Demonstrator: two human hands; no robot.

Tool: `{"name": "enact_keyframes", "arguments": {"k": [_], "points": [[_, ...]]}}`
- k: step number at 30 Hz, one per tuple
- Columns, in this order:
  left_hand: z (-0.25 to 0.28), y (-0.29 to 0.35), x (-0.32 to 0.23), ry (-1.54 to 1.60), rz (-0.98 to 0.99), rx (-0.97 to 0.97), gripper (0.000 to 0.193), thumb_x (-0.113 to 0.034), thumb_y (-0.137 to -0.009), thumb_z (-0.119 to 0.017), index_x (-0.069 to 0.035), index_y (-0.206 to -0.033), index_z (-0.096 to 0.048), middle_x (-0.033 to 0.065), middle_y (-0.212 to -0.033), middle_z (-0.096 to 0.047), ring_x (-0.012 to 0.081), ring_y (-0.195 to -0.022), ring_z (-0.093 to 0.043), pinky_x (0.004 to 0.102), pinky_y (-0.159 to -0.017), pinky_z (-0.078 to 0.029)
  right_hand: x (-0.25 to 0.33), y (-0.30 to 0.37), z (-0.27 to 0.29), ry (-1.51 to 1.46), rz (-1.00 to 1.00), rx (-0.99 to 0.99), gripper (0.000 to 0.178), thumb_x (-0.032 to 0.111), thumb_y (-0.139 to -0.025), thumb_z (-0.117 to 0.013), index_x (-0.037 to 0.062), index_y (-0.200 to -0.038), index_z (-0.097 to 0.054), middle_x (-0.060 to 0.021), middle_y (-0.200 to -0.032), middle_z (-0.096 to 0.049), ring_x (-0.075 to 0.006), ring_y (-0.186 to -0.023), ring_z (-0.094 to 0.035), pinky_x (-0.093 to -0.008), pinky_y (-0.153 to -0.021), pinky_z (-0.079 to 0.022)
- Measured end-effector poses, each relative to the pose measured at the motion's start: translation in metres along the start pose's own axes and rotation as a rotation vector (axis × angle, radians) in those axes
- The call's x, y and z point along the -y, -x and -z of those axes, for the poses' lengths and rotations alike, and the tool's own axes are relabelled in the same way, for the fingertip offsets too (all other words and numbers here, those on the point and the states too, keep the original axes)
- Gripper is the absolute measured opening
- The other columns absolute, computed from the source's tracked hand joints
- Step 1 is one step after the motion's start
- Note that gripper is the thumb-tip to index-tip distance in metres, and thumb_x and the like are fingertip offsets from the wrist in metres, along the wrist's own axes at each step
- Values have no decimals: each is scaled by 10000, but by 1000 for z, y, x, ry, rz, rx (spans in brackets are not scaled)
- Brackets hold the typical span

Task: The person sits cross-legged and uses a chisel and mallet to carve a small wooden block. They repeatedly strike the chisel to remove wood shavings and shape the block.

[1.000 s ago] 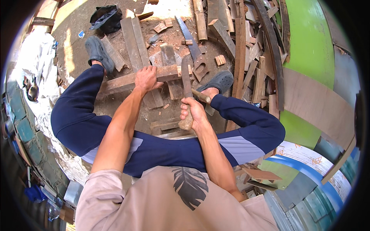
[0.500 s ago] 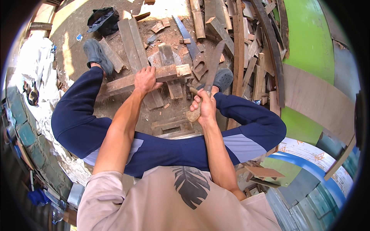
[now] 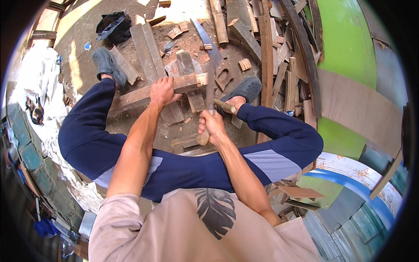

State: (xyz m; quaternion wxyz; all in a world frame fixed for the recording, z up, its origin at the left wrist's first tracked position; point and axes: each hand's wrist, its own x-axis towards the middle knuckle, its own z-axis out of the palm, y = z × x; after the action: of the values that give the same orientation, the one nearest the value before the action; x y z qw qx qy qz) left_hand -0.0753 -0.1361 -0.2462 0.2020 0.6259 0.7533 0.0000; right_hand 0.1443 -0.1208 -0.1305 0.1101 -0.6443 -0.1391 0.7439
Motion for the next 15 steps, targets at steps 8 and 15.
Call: {"name": "enact_keyframes", "arguments": {"k": [8,15], "points": [[0,2,1,-21,25,1,658,-512,-703,-805,-40,-1107,-589,131,-1057,-644,307,-1010,-646,439,-867,-517,33,9,11,-274,181,75,96,125,-889,-576,105,-894,-482,-3,-651,-461,-119,-468,-448,-318,-440,-437],[1,3,-1,-19,16,-2,672,-502,-683,-820,-43,-1112,-583,123,-1038,-636,311,-1008,-635,433,-878,-507,29,16,5,-47,-108,132,88,99,-892,-586,78,-913,-503,0,-653,-470,-114,-466,-445,-311,-432,-428]]}}
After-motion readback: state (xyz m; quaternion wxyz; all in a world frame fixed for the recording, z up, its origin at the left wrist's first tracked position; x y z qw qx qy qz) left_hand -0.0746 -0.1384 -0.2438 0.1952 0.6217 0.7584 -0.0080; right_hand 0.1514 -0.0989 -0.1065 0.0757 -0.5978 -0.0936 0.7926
